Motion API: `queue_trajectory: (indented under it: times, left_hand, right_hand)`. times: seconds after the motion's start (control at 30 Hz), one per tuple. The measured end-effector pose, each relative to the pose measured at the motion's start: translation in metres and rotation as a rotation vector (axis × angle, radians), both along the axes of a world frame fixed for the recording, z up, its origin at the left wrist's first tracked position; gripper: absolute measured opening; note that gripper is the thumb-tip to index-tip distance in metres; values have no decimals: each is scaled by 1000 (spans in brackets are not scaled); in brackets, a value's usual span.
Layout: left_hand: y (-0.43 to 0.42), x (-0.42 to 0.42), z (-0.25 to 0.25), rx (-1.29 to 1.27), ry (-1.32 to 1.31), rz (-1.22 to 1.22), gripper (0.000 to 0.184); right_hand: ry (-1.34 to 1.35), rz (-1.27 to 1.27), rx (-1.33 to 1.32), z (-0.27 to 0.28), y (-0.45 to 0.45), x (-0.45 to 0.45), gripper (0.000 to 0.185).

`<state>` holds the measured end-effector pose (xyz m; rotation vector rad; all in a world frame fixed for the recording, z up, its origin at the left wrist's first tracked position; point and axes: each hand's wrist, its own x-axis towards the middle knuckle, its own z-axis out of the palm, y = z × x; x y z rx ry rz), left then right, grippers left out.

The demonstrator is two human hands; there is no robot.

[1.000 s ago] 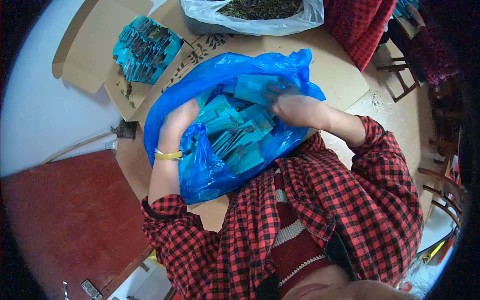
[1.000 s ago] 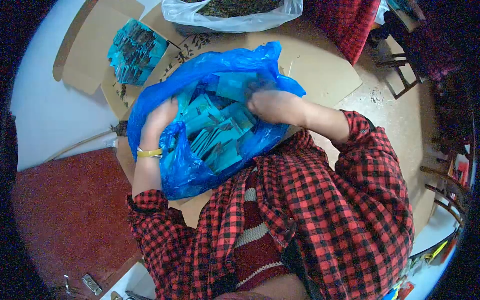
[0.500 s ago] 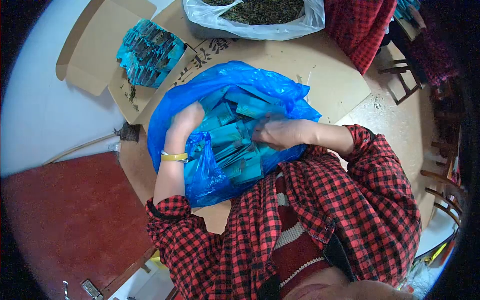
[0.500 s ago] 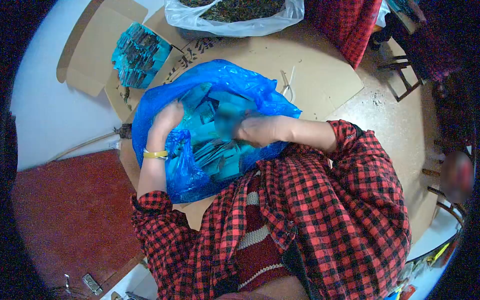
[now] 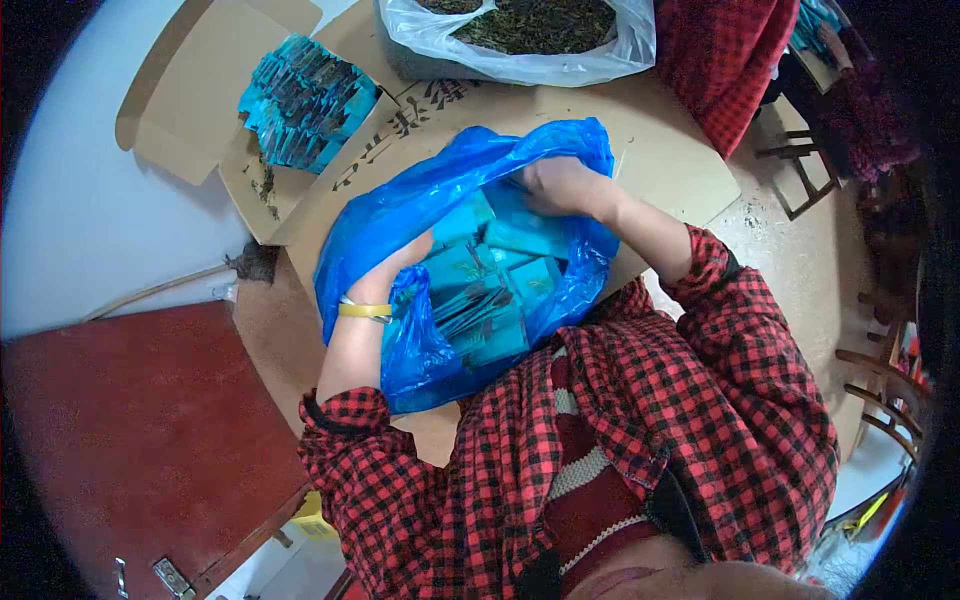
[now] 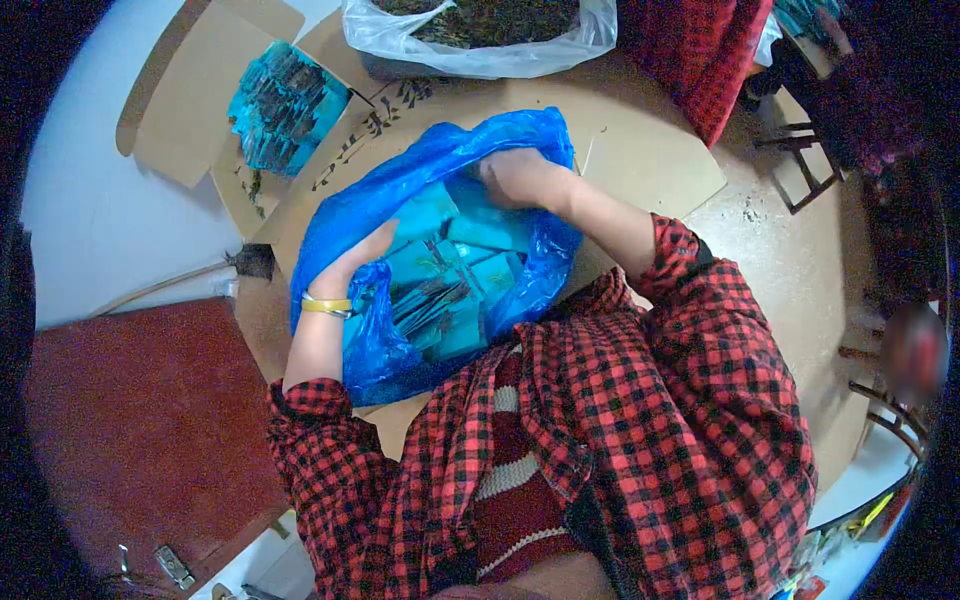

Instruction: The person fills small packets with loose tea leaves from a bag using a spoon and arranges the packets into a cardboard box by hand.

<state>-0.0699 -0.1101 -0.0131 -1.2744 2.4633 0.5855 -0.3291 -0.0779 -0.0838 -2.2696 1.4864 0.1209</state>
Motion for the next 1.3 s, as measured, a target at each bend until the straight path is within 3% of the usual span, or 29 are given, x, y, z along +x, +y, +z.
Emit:
queue_trajectory:
  times: [0.1,0.2,0.23,0.37,0.5,0.6,0.67,0.73,0.77,0.87,0.9,1.0,1.17,1.27,1.3]
  left_hand:
    - [11,7,-25,-114,115,-104,43]
    - [-1,40,-117,9,273,-35,42]
    - [-6,50,-143,72,353,2,42]
    - [8,20,-64,323,215,166,45]
    - [9,14,-44,317,126,13,56]
    - [14,9,-31,313,98,55,67]
    - [23,8,-27,311,83,76,72]
    - [38,5,-20,119,582,59,85]
    - [46,2,-14,120,579,53,85]
    - [70,-15,29,-144,408,53,92]
    - [72,-17,34,-136,405,52,92]
    - [74,-20,47,-595,354,-12,77]
    - [62,-23,60,-287,642,51,61]
    - [56,-12,67,-146,870,242,47]
    - [54,-5,72,-144,867,245,47]
  right_hand:
    - [-15,-56,50,-11,-7,-2,31]
    - [-528,-58,-111,6,-6,-10,35]
    - [-525,-56,-112,12,-6,-12,35]
    - [-594,-180,51,36,-1,-12,35]
    - [-484,-196,109,53,1,-9,35]
    - [-349,-22,-139,33,0,-7,34]
    - [-354,26,-110,48,10,-4,33]
    - [-364,122,-51,71,25,0,32]
    - [-367,116,-54,80,29,1,32]
    - [-726,24,55,102,37,6,28]
    - [-730,20,61,108,36,6,28]
    - [-889,-52,189,123,24,9,26]
    - [-1045,-15,93,130,14,20,29]
    - [-1226,-165,-305,147,30,12,33]
    - [-1228,-166,-300,143,30,4,33]
